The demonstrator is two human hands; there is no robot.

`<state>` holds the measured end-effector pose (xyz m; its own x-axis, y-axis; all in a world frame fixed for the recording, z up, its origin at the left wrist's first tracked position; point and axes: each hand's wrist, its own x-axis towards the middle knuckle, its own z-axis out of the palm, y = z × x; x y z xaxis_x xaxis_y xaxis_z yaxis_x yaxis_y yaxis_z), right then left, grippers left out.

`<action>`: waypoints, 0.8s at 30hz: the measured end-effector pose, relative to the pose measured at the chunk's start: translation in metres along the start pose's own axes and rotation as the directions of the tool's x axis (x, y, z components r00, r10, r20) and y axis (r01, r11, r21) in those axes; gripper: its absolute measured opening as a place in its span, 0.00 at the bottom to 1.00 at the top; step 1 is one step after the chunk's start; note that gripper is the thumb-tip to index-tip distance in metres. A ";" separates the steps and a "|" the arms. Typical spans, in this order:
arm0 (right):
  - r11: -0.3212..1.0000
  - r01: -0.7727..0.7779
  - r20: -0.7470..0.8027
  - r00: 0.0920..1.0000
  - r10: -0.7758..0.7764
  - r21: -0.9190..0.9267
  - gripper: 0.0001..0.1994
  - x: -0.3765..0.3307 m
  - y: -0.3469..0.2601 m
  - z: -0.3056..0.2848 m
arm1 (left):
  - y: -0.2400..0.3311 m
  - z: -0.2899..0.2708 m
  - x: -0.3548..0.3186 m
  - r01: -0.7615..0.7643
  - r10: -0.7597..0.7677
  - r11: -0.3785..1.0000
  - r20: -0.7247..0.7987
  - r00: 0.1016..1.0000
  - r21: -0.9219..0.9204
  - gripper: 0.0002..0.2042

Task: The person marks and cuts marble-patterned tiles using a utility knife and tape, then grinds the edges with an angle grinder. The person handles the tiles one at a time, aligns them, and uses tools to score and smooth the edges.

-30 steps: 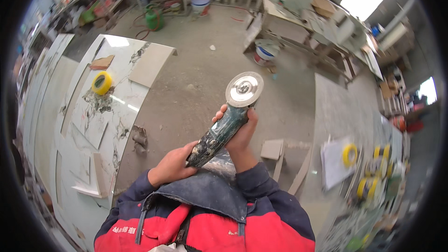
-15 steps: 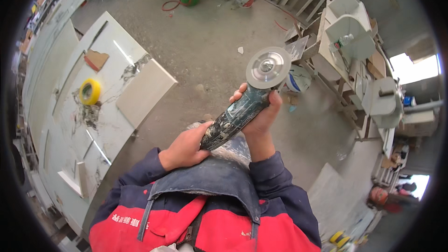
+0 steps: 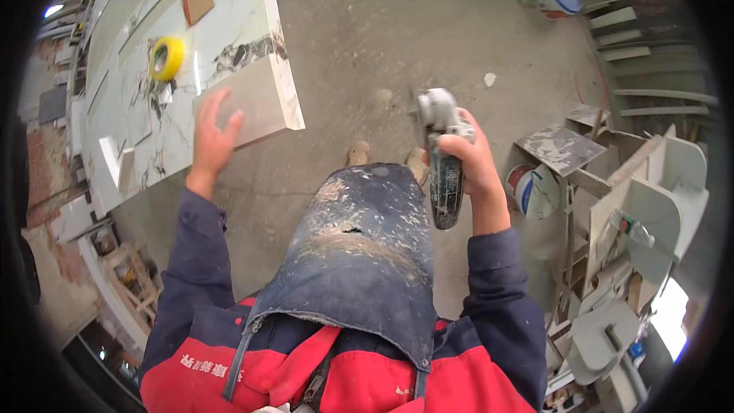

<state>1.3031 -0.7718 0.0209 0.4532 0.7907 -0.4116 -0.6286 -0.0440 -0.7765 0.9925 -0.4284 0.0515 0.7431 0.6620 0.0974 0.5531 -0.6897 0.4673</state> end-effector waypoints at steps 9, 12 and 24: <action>0.833 -0.380 0.097 0.887 0.452 -0.401 0.36 0.028 0.106 -0.011 | -0.033 -0.022 -0.057 0.201 -0.273 0.939 0.247 0.930 0.279 0.47; 0.802 -0.364 0.101 0.882 0.460 -0.473 0.37 0.028 0.124 -0.004 | -0.041 -0.024 -0.046 0.063 -0.160 0.951 0.306 0.938 0.303 0.48; 0.842 -0.213 0.211 0.911 0.355 -0.495 0.40 0.073 0.150 0.014 | -0.032 -0.007 -0.044 -0.021 -0.087 0.952 0.335 0.938 0.305 0.44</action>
<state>1.2329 -0.7115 -0.1190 0.0565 0.8335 -0.5496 -0.3128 -0.5080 -0.8026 0.9392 -0.4338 0.0389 0.7754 0.5826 -0.2437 0.6259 -0.7602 0.1743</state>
